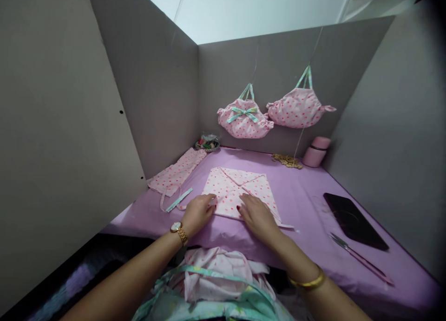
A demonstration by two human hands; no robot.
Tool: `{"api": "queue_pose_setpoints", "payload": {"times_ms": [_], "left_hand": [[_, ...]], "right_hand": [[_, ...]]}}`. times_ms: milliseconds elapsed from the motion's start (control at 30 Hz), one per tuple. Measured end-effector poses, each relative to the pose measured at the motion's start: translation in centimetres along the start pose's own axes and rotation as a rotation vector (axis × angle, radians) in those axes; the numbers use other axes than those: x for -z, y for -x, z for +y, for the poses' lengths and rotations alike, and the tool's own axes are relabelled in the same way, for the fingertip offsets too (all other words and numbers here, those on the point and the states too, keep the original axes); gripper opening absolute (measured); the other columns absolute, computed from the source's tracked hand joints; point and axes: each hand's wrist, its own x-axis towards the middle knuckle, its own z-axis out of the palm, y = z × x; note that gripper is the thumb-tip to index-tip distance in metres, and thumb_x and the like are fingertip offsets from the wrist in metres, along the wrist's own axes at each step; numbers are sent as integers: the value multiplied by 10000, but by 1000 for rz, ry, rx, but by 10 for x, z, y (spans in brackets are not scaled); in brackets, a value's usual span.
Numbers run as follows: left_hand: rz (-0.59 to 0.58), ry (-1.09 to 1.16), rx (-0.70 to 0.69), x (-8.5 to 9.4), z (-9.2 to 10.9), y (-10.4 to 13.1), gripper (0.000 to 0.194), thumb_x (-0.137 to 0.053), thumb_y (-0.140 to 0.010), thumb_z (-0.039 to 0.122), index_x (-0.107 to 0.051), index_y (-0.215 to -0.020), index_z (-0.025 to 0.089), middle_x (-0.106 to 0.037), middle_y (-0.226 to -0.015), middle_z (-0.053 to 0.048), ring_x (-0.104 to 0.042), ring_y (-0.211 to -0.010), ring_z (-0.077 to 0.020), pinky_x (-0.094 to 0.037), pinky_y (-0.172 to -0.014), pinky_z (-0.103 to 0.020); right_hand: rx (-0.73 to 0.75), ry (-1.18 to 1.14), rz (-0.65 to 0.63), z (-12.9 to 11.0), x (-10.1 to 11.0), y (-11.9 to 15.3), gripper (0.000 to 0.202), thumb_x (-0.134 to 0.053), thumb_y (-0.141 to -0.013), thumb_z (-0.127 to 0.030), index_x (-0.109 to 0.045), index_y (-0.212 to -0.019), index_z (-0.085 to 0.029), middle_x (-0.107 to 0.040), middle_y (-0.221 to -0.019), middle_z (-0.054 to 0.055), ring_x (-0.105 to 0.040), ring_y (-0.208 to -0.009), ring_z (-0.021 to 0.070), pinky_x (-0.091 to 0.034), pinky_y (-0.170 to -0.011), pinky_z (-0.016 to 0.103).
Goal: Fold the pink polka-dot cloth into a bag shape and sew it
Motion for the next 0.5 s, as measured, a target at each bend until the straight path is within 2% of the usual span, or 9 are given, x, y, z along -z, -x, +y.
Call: {"api": "queue_pose_setpoints", "payload": {"times_ms": [100,200,500], "left_hand": [[51,-19,5,-2,-1,5,297,-436,-862,235,-572,-1124,193,-662,-1016,-88,-558,-953,-242,-372,-818,-334],[96,-29,29,-3,-4,9,289,-413,-871,209,-577,-1108,196,-662,-994,-86,-546,-949,-245,-358,-823,-356],[172,-29,92,-2,-8,17,246,-467,-836,196,-612,-1034,200,-653,-842,-56,-538,-876,-242,-349,-782,-363]], "right_hand": [[39,1,-77,-9,-12,-5,493,-365,-906,-365,-403,-1334,-125,-409,-1386,144,-354,-1266,274,-290,-998,437],[58,3,-156,-10,-19,-3,514,-357,-908,-405,-380,-1357,-154,-359,-1421,132,-308,-1302,284,-262,-1003,504],[55,31,-247,-10,-16,-2,532,-323,-915,-422,-342,-1383,-169,-292,-1454,121,-249,-1333,272,-195,-1024,552]]}}
